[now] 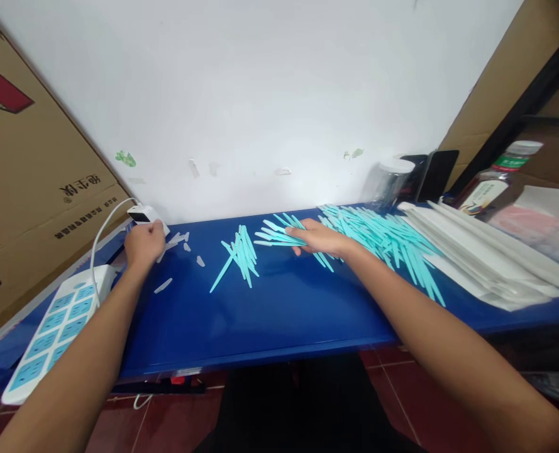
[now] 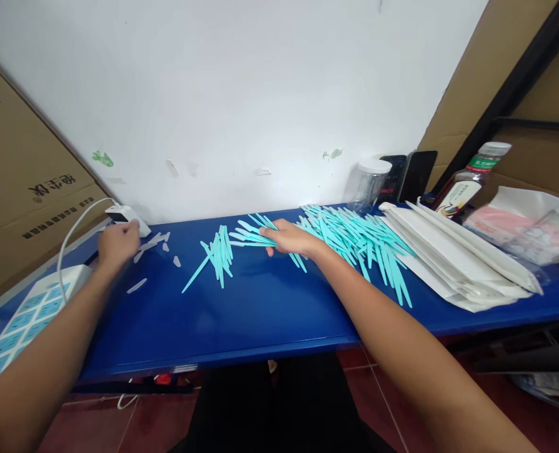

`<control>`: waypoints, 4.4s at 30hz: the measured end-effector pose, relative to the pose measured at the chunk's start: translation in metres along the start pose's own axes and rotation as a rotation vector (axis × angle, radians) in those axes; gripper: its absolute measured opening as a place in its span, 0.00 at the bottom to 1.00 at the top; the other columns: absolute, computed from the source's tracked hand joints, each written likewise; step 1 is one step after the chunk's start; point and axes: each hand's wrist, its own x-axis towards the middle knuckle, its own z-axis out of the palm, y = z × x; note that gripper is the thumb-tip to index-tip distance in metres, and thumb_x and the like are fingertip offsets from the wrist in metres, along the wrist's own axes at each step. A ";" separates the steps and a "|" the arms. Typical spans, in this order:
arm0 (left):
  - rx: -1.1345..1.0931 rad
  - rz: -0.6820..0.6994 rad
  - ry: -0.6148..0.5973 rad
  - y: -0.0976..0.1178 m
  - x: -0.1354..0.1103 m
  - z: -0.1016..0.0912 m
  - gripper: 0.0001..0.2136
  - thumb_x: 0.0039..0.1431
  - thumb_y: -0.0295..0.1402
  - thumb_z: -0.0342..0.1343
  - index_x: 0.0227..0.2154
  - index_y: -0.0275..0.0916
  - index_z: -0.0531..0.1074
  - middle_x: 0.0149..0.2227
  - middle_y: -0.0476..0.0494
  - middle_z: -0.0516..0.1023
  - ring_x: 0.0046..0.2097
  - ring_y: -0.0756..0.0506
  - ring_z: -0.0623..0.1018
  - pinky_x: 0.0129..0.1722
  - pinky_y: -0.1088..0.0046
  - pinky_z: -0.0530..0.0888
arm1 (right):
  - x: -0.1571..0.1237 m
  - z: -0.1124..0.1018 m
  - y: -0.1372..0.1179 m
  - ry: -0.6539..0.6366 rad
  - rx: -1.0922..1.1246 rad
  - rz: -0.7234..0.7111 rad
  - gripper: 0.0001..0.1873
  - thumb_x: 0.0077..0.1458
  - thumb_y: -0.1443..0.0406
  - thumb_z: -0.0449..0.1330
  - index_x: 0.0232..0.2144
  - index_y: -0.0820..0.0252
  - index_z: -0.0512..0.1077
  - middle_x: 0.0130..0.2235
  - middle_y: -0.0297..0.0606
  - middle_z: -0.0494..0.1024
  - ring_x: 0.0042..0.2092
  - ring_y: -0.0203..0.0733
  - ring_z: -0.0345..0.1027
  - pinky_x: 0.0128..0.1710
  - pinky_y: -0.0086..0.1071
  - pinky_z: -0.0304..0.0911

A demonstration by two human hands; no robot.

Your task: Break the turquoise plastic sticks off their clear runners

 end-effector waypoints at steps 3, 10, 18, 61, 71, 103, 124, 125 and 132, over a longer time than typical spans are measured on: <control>0.553 0.273 0.315 -0.006 0.003 0.008 0.23 0.67 0.49 0.48 0.37 0.32 0.77 0.31 0.30 0.77 0.43 0.30 0.77 0.47 0.52 0.73 | 0.001 0.000 0.001 0.010 0.002 0.009 0.21 0.69 0.50 0.58 0.30 0.56 0.63 0.26 0.37 0.77 0.22 0.34 0.58 0.23 0.29 0.53; 1.207 0.338 0.078 -0.019 0.018 0.005 0.42 0.64 0.64 0.35 0.55 0.29 0.74 0.46 0.13 0.80 0.50 0.17 0.78 0.45 0.45 0.72 | 0.000 0.001 0.001 0.001 0.011 0.005 0.22 0.69 0.49 0.58 0.29 0.56 0.63 0.24 0.35 0.75 0.21 0.33 0.58 0.23 0.29 0.53; 1.220 0.549 0.008 -0.032 0.023 0.006 0.32 0.68 0.57 0.37 0.40 0.39 0.81 0.39 0.25 0.83 0.42 0.29 0.81 0.35 0.65 0.67 | 0.000 -0.001 0.001 0.009 -0.017 0.000 0.23 0.68 0.47 0.57 0.29 0.57 0.66 0.24 0.38 0.75 0.23 0.36 0.60 0.24 0.30 0.56; -0.519 0.233 -0.652 0.041 -0.108 0.132 0.17 0.58 0.48 0.68 0.40 0.38 0.79 0.18 0.61 0.46 0.19 0.55 0.46 0.18 0.75 0.45 | -0.015 0.016 -0.021 -0.345 -0.006 -0.075 0.32 0.68 0.40 0.51 0.27 0.59 0.68 0.26 0.38 0.78 0.20 0.32 0.52 0.20 0.29 0.49; -0.577 0.183 -0.579 0.038 -0.114 0.136 0.16 0.58 0.45 0.69 0.39 0.37 0.80 0.18 0.60 0.47 0.20 0.55 0.47 0.18 0.76 0.46 | -0.013 0.017 -0.022 -0.328 -0.012 -0.120 0.34 0.70 0.42 0.49 0.24 0.61 0.70 0.24 0.37 0.77 0.19 0.31 0.51 0.19 0.29 0.47; -0.426 0.294 -0.711 0.033 -0.093 0.124 0.19 0.64 0.47 0.64 0.45 0.35 0.73 0.22 0.57 0.58 0.20 0.56 0.51 0.19 0.80 0.52 | -0.007 0.007 -0.012 -0.272 0.063 -0.068 0.25 0.71 0.47 0.53 0.30 0.60 0.66 0.25 0.38 0.77 0.18 0.29 0.50 0.17 0.27 0.44; -0.444 0.313 -0.760 0.036 -0.101 0.125 0.16 0.63 0.44 0.64 0.41 0.35 0.73 0.20 0.55 0.62 0.21 0.56 0.50 0.19 0.79 0.49 | -0.006 0.013 -0.013 -0.424 0.108 -0.077 0.26 0.73 0.46 0.46 0.32 0.58 0.63 0.23 0.35 0.76 0.15 0.29 0.46 0.15 0.28 0.41; -0.428 0.325 -0.747 0.035 -0.101 0.125 0.16 0.64 0.46 0.63 0.39 0.35 0.73 0.19 0.56 0.59 0.20 0.56 0.49 0.19 0.78 0.49 | -0.006 0.014 -0.013 -0.423 0.105 -0.089 0.27 0.73 0.46 0.46 0.32 0.59 0.64 0.23 0.35 0.76 0.15 0.29 0.46 0.15 0.27 0.42; -0.373 0.352 -0.676 0.035 -0.102 0.126 0.17 0.61 0.47 0.66 0.37 0.35 0.76 0.19 0.61 0.48 0.20 0.56 0.46 0.19 0.77 0.46 | -0.007 0.016 -0.015 -0.416 0.084 -0.106 0.30 0.74 0.48 0.46 0.27 0.62 0.69 0.21 0.36 0.74 0.15 0.28 0.47 0.16 0.27 0.43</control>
